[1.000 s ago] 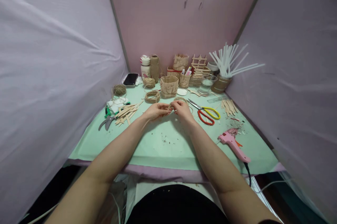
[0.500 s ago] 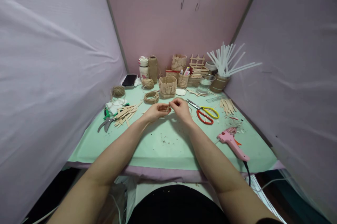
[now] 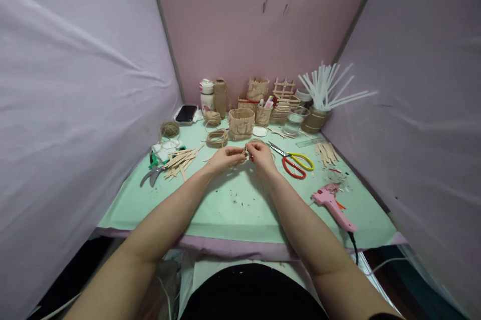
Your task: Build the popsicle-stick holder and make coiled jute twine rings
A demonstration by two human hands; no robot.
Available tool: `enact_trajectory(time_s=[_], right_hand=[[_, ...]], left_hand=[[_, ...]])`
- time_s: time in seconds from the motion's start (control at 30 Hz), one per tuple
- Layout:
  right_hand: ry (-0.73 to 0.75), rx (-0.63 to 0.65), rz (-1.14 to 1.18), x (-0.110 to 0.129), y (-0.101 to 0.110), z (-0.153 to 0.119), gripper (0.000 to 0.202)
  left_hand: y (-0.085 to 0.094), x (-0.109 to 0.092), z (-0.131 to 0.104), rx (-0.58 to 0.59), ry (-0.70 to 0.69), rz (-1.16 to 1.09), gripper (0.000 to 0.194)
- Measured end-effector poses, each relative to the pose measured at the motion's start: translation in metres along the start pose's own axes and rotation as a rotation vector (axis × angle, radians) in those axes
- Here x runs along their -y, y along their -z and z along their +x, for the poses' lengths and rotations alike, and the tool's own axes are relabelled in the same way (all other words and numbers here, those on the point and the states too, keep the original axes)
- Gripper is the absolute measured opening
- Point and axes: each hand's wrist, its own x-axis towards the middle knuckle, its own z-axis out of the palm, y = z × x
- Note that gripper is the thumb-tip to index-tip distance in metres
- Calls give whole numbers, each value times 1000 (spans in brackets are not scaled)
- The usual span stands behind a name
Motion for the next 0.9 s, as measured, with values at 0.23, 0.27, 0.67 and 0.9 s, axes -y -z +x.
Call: enact_trajectory(time_s=[0.23,0.27,0.67,0.9], right_hand=[[55,83,-168,2,-2,-3,27],[93,75,-204,2,-2,-3,27],[572,27,-573,6,0,-7,8],[583,18,-565,5,-2,-7,9]], left_hand=[[6,9,9,-241,-131,90,36],[8,10,10,-267,-161,131,35],[8,8,9,-302,-292,253,29],[8,9,9,-314,-269,261,27]])
